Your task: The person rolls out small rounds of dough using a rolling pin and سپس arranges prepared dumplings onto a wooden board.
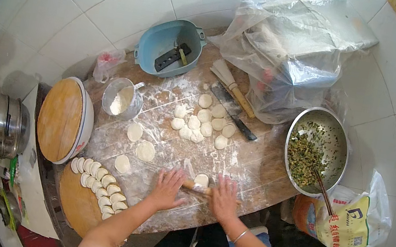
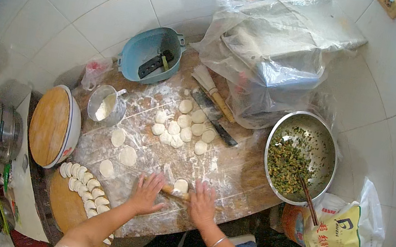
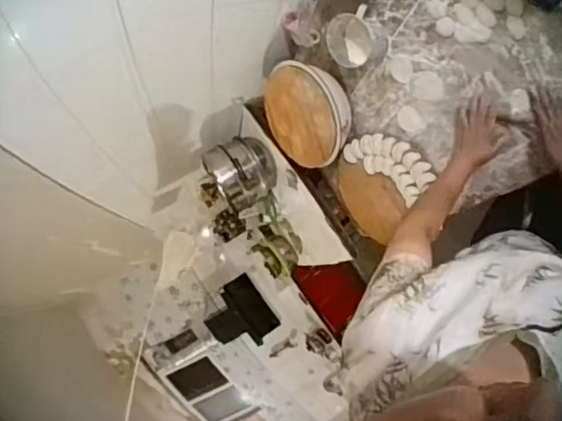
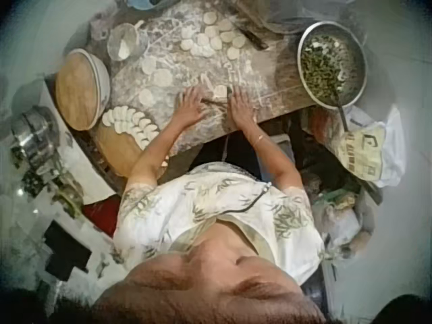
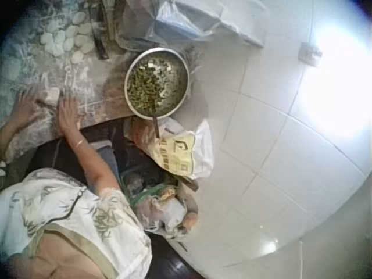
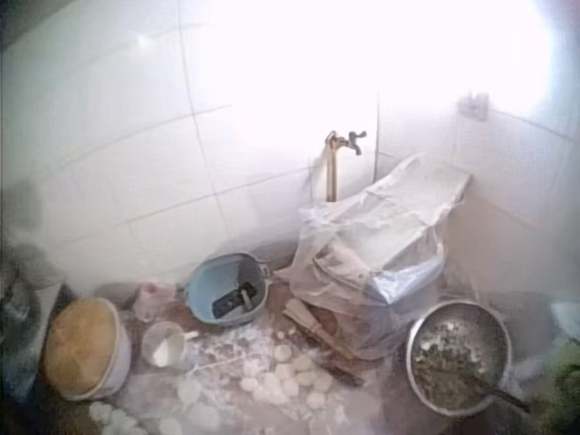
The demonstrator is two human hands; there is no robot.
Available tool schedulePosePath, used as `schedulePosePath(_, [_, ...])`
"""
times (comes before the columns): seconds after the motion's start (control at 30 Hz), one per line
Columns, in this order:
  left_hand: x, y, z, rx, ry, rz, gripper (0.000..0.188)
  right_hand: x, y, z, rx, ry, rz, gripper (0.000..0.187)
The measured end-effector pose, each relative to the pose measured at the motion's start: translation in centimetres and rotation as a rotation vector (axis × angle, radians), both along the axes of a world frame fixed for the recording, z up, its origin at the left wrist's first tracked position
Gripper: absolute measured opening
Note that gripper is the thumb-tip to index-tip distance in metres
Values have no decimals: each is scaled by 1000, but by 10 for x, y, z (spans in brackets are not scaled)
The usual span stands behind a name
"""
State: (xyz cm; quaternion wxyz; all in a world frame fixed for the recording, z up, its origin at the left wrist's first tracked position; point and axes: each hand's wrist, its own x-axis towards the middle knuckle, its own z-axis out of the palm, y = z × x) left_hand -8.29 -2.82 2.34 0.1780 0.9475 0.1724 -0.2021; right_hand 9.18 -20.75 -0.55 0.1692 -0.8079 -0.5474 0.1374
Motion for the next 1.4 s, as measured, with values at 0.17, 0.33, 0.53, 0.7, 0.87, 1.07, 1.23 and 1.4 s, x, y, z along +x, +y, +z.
schedulePosePath(0.17, [45, 42, -9, 125, -171, 12, 90, 20, 40, 10, -77, 8, -275, 66])
schedulePosePath(0.33, [-3, 20, -5, 10, 8, -12, 87, 2, 17, 12, -147, -13, -34, 75])
schedulePosePath(0.53, [10, 24, -7, 62, -125, 38, 86, 24, 27, 17, -169, 10, -123, 78])
schedulePosePath(0.7, [-41, -10, -7, -3, 3, -11, 84, 2, -12, 14, -147, 47, 71, 59])
schedulePosePath(0.87, [-50, -24, 5, -49, 63, -49, 84, -11, -42, -5, -51, 104, -17, 51])
schedulePosePath(1.07, [43, 38, -6, 55, -121, 94, 84, 40, 42, 15, -98, 2, -184, 74])
schedulePosePath(1.23, [-26, 11, 0, 8, 111, -7, 86, -3, -4, 23, -203, 137, 27, 85])
schedulePosePath(1.4, [33, 51, -12, 143, -162, 103, 88, 47, 54, 8, -178, 28, -297, 85])
